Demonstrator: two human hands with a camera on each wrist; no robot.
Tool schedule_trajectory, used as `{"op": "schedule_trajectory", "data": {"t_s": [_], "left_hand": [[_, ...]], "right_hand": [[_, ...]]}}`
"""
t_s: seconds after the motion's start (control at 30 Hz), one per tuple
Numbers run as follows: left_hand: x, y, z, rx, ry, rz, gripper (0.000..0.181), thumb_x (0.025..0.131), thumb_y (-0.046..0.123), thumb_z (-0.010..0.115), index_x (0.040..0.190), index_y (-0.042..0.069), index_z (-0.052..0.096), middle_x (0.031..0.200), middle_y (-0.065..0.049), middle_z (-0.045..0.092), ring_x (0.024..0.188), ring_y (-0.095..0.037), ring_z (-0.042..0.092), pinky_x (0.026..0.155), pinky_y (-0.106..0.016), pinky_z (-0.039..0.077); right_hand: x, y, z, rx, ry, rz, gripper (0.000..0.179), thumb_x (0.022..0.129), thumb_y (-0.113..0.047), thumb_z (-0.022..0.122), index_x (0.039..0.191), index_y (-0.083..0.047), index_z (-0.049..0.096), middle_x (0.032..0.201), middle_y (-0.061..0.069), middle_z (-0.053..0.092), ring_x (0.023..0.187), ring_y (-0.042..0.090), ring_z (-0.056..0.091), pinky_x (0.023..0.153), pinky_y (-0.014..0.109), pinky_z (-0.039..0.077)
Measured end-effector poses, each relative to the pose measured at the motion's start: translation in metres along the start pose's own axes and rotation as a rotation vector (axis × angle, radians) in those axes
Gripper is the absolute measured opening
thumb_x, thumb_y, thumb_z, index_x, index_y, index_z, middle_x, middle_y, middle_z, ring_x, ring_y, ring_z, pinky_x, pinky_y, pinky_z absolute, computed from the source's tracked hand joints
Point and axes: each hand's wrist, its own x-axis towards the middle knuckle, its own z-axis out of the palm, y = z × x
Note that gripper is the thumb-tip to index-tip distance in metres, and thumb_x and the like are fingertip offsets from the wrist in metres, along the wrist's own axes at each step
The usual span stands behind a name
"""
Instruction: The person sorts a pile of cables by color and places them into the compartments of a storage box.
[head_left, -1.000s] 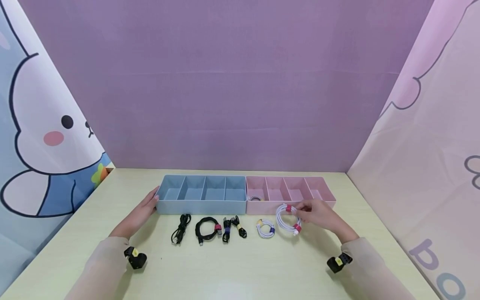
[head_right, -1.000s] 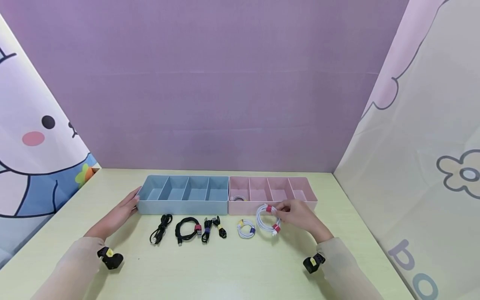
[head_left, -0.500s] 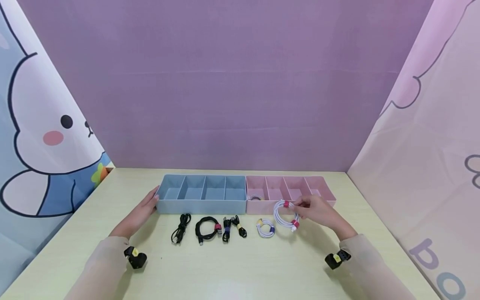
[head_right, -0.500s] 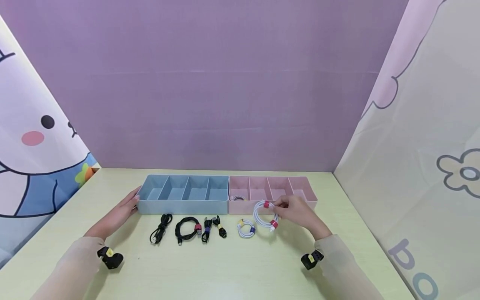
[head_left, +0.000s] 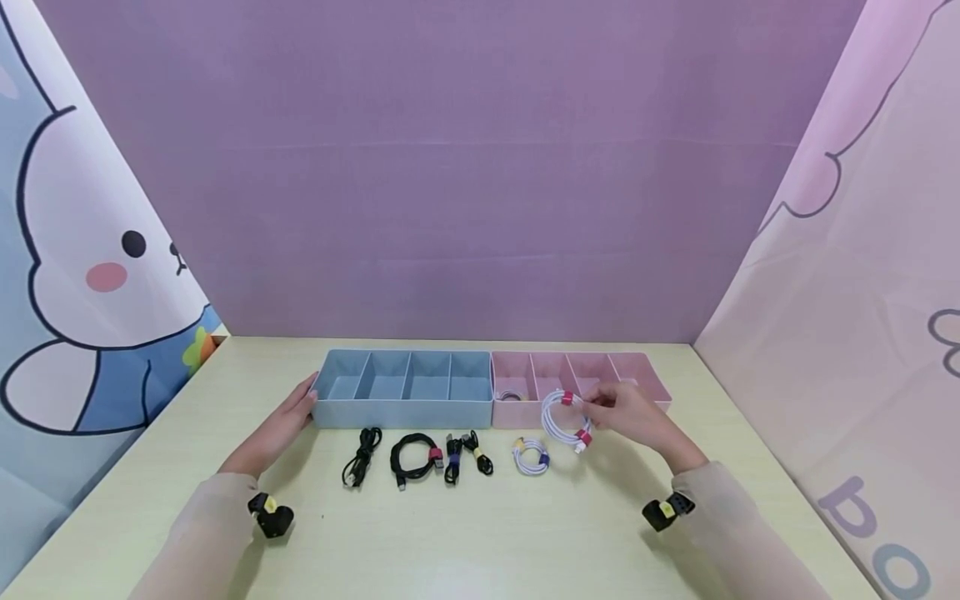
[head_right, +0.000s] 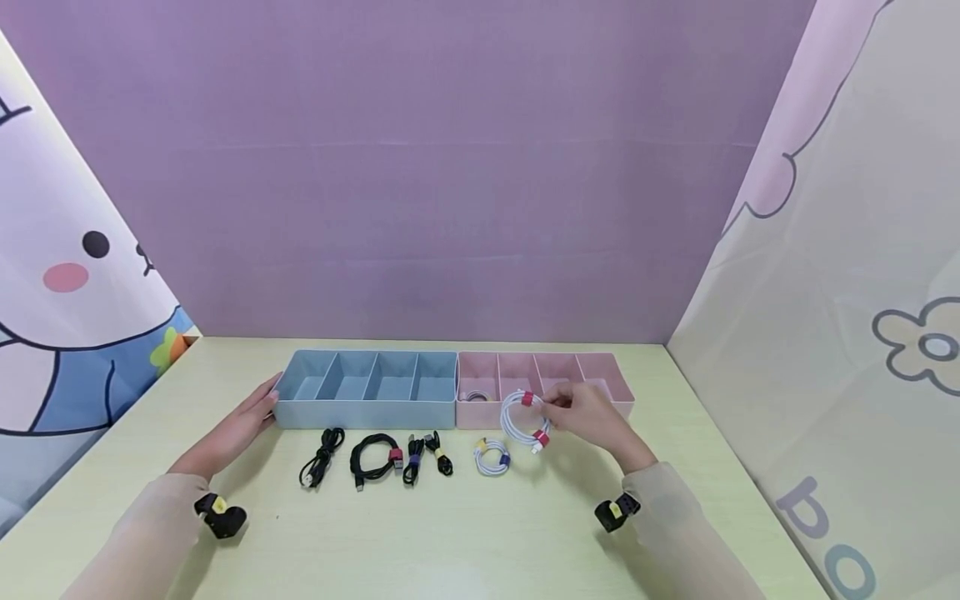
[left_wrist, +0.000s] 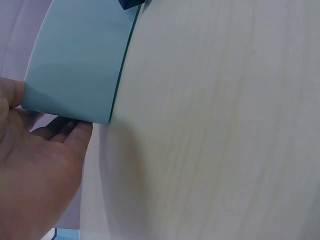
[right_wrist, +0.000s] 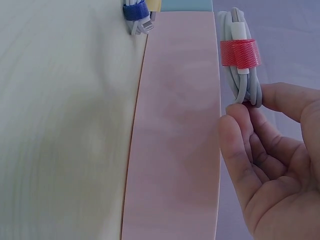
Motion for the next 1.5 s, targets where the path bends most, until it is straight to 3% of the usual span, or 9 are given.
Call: {"op": "schedule_trajectory", "data": {"t_s": [0.27,0.53,0.83,1.1,1.33,1.5], "left_hand": [[0.0,-0.001,0.0,0.002,0.005,-0.006,0.06,0.099,0.045,0.02,0.146,0.023,-0.009,0.151,-0.014,-0.009,0.135,-0.038,0.0,0.107,-0.054,0.014],[0.0,-0.002,0.0,0.0,0.001,-0.009,0.061,0.099,0.045,0.02,0.147,0.02,-0.008,0.151,-0.014,-0.009,0.135,-0.038,0.0,0.107,-0.054,0.014],[0.0,-0.002,-0.001,0.009,-0.009,-0.019,0.06,0.098,0.048,0.02,0.146,0.027,-0.009,0.151,-0.011,-0.01,0.135,-0.037,-0.002,0.107,-0.055,0.013],[0.0,-0.002,-0.001,0.008,-0.011,-0.023,0.06,0.098,0.048,0.021,0.146,0.027,-0.008,0.151,-0.009,-0.01,0.135,-0.036,-0.003,0.107,-0.055,0.013],[0.001,-0.002,-0.001,0.01,-0.005,-0.015,0.061,0.098,0.048,0.021,0.147,0.024,-0.008,0.151,-0.012,-0.009,0.135,-0.038,-0.002,0.106,-0.056,0.013],[0.002,-0.003,-0.001,0.008,-0.001,-0.011,0.062,0.098,0.048,0.021,0.147,0.022,-0.008,0.151,-0.013,-0.009,0.135,-0.038,-0.001,0.107,-0.055,0.013]], "right_hand": [[0.005,-0.004,0.002,-0.025,0.022,0.038,0.021,0.085,-0.025,0.066,0.09,-0.005,0.067,0.074,0.002,0.061,0.064,0.017,0.055,0.054,0.027,0.052],[0.012,-0.006,0.003,0.006,0.029,0.009,0.024,0.086,-0.024,0.065,0.092,-0.001,0.067,0.07,0.004,0.059,0.062,0.015,0.051,0.047,0.023,0.046],[0.023,-0.01,0.008,-0.052,0.054,0.021,0.022,0.086,-0.029,0.064,0.09,-0.008,0.07,0.067,0.001,0.059,0.059,0.015,0.051,0.045,0.023,0.042],[0.031,-0.015,0.008,-0.003,0.047,0.008,0.02,0.086,-0.029,0.064,0.088,-0.009,0.068,0.07,0.005,0.061,0.063,0.017,0.054,0.05,0.024,0.046],[0.036,-0.014,0.008,0.039,0.036,0.01,0.018,0.087,-0.028,0.064,0.087,-0.011,0.068,0.073,0.005,0.062,0.066,0.021,0.058,0.061,0.038,0.054],[0.041,-0.016,0.008,0.121,0.016,0.04,0.019,0.087,-0.029,0.063,0.09,-0.01,0.067,0.077,0.013,0.062,0.074,0.036,0.06,0.071,0.05,0.053]]}}
